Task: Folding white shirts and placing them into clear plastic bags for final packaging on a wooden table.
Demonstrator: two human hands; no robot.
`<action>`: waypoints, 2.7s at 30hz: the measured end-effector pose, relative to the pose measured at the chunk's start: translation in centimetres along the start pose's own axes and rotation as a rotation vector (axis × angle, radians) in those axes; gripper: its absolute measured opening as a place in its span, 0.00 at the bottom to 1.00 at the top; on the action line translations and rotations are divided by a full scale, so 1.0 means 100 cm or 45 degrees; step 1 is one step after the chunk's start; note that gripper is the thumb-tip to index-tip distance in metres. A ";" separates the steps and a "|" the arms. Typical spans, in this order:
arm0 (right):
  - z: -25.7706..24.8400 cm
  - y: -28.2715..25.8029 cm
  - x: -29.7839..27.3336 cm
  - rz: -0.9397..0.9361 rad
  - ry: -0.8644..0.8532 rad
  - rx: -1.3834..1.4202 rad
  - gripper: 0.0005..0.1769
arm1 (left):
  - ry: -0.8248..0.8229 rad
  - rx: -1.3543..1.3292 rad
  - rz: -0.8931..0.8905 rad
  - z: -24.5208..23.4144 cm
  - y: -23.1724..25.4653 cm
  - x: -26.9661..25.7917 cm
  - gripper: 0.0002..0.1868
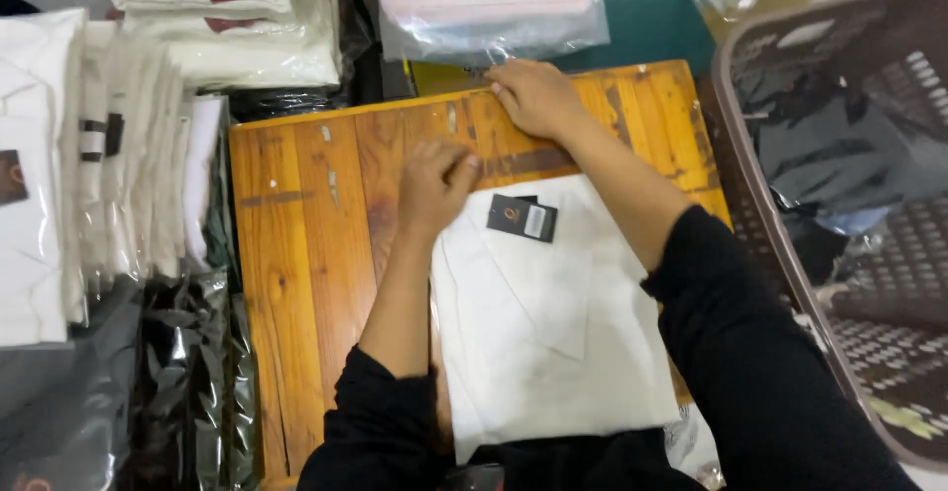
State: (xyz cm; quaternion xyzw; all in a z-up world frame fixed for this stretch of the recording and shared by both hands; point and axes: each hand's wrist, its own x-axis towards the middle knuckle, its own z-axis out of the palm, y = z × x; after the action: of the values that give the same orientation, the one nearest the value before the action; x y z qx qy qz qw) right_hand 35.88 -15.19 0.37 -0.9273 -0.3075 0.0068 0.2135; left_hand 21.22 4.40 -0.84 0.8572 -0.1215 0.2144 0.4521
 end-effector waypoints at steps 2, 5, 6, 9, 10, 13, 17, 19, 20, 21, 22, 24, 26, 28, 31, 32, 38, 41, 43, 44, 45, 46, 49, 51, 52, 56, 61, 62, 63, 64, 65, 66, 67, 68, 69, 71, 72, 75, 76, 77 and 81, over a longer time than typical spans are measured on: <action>0.013 0.018 0.037 0.039 -0.266 0.036 0.26 | -0.009 0.061 0.129 0.004 -0.005 0.001 0.12; 0.034 0.024 0.050 0.188 -0.226 0.008 0.29 | -0.015 0.182 0.077 0.010 -0.009 -0.005 0.12; 0.029 0.016 0.046 0.186 -0.234 0.010 0.29 | -0.015 0.183 0.068 0.010 -0.008 -0.001 0.12; 0.025 -0.001 0.033 0.010 0.334 -0.193 0.23 | -0.019 0.177 0.062 0.008 -0.007 -0.003 0.12; 0.026 0.002 0.031 0.013 0.363 -0.250 0.27 | -0.027 0.199 0.041 0.009 -0.007 -0.005 0.12; 0.026 0.011 0.040 0.007 0.316 -0.362 0.30 | -0.032 0.218 0.034 0.013 -0.006 -0.003 0.11; 0.016 0.009 0.068 0.077 0.333 -0.514 0.27 | -0.082 0.222 0.002 0.013 -0.008 -0.004 0.11; 0.028 0.037 0.078 0.027 0.441 -0.589 0.28 | -0.085 0.234 0.002 0.012 -0.007 -0.002 0.12; 0.035 0.052 0.082 -0.020 0.541 -0.663 0.31 | -0.094 0.242 -0.004 0.012 -0.007 -0.003 0.13; 0.035 0.055 0.083 -0.028 0.546 -0.664 0.31 | -0.085 0.245 -0.002 0.013 -0.007 -0.002 0.13; 0.035 0.057 0.085 -0.021 0.511 -0.655 0.27 | -0.082 0.240 -0.010 0.014 -0.008 -0.002 0.12; 0.036 0.056 0.085 -0.010 0.467 -0.637 0.24 | -0.089 0.237 -0.027 0.013 -0.010 -0.004 0.11; 0.028 0.055 0.077 -0.269 0.831 -0.818 0.14 | -0.099 0.240 -0.016 0.015 -0.009 -0.004 0.10; 0.028 0.050 0.071 -0.262 0.884 -0.769 0.09 | -0.090 0.242 -0.014 0.017 -0.009 -0.005 0.10; 0.039 0.061 0.070 -0.215 0.947 -0.719 0.14 | -0.087 0.235 -0.013 0.017 -0.013 -0.005 0.10; 0.043 0.068 0.070 -0.177 0.939 -0.721 0.17 | -0.094 0.215 -0.026 0.017 -0.014 -0.005 0.11; 0.034 0.058 0.072 -0.124 0.760 -0.692 0.22 | -0.089 0.208 -0.034 0.015 -0.012 -0.004 0.08; 0.044 0.068 0.075 -0.115 0.534 -0.391 0.27 | -0.094 0.237 -0.052 0.015 -0.012 -0.003 0.09; 0.035 0.057 0.074 -0.109 0.402 -0.384 0.10 | -0.082 0.230 -0.047 0.015 -0.012 -0.004 0.08; 0.031 0.051 0.073 -0.102 0.274 -0.377 0.21 | -0.072 0.225 -0.037 0.015 -0.012 -0.004 0.08; 0.019 0.034 0.074 -0.100 0.272 -0.372 0.21 | -0.076 0.227 -0.040 0.015 -0.013 -0.004 0.08; 0.006 0.017 0.074 0.021 -0.062 -0.341 0.26 | -0.093 0.234 -0.055 0.015 -0.014 -0.005 0.08; -0.012 0.004 0.076 0.184 -0.388 -0.349 0.41 | -0.107 0.218 -0.068 0.015 -0.013 -0.003 0.08; -0.016 0.002 0.075 0.226 -0.388 -0.385 0.49 | -0.109 0.199 -0.075 0.016 -0.014 -0.003 0.08; -0.018 0.000 0.074 0.185 -0.392 -0.469 0.51 | -0.098 0.217 -0.063 0.017 -0.016 -0.003 0.08; -0.023 -0.021 0.034 -0.224 -0.170 -0.736 0.47 | -0.125 0.241 -0.114 0.017 -0.016 -0.003 0.08; -0.046 -0.065 -0.054 -0.506 0.367 -0.866 0.23 | 0.170 0.058 -0.094 -0.002 0.007 0.006 0.35; -0.049 -0.068 -0.068 -0.582 0.587 -0.858 0.22 | 0.222 -0.024 -0.122 0.003 0.001 0.005 0.45; -0.049 -0.068 -0.078 -0.576 0.594 -0.866 0.22 | 0.220 -0.027 -0.110 0.007 -0.002 0.004 0.45; -0.049 -0.068 -0.088 -0.544 0.701 -0.853 0.23 | 0.274 0.055 -0.023 0.011 -0.005 0.004 0.49; -0.049 -0.069 -0.098 -0.513 0.807 -0.839 0.24 | 0.329 0.136 0.064 0.016 -0.007 0.003 0.53; -0.047 -0.069 -0.107 -0.509 0.813 -0.848 0.24 | 0.330 0.131 0.075 0.019 -0.009 0.002 0.53; -0.044 -0.069 -0.115 -0.506 0.833 -0.784 0.23 | 0.417 0.216 0.169 0.021 -0.010 0.002 0.45; -0.042 -0.069 -0.124 -0.503 0.851 -0.719 0.21 | 0.504 0.301 0.264 0.022 -0.010 0.002 0.38; -0.039 -0.070 -0.131 -0.505 0.863 -0.725 0.21 | 0.508 0.301 0.276 0.018 -0.009 0.004 0.38; -0.035 -0.072 -0.146 -0.479 0.816 -0.530 0.20 | 0.611 0.418 0.503 0.012 -0.004 0.005 0.22; -0.033 -0.071 -0.153 -0.479 0.825 -0.535 0.20 | 0.614 0.416 0.513 0.009 0.002 0.006 0.22; -0.023 -0.069 -0.177 -0.429 0.779 -0.440 0.20 | 0.447 0.387 0.663 0.002 0.020 -0.002 0.13; -0.019 -0.068 -0.185 -0.393 0.760 -0.400 0.19 | 0.292 0.337 0.631 0.002 0.028 -0.006 0.20; -0.015 -0.066 -0.189 -0.359 0.747 -0.361 0.19 | 0.139 0.292 0.604 0.001 0.034 -0.008 0.29; -0.019 -0.079 -0.221 -0.207 0.603 -0.444 0.21 | -0.269 0.335 0.542 -0.004 0.038 -0.043 0.37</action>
State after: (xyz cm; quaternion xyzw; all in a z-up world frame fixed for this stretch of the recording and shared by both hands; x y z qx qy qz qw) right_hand 13.79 -22.88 2.67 -0.8982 -0.3187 -0.2795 0.1167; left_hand 15.81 2.66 0.03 0.8815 -0.3165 0.2278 0.2663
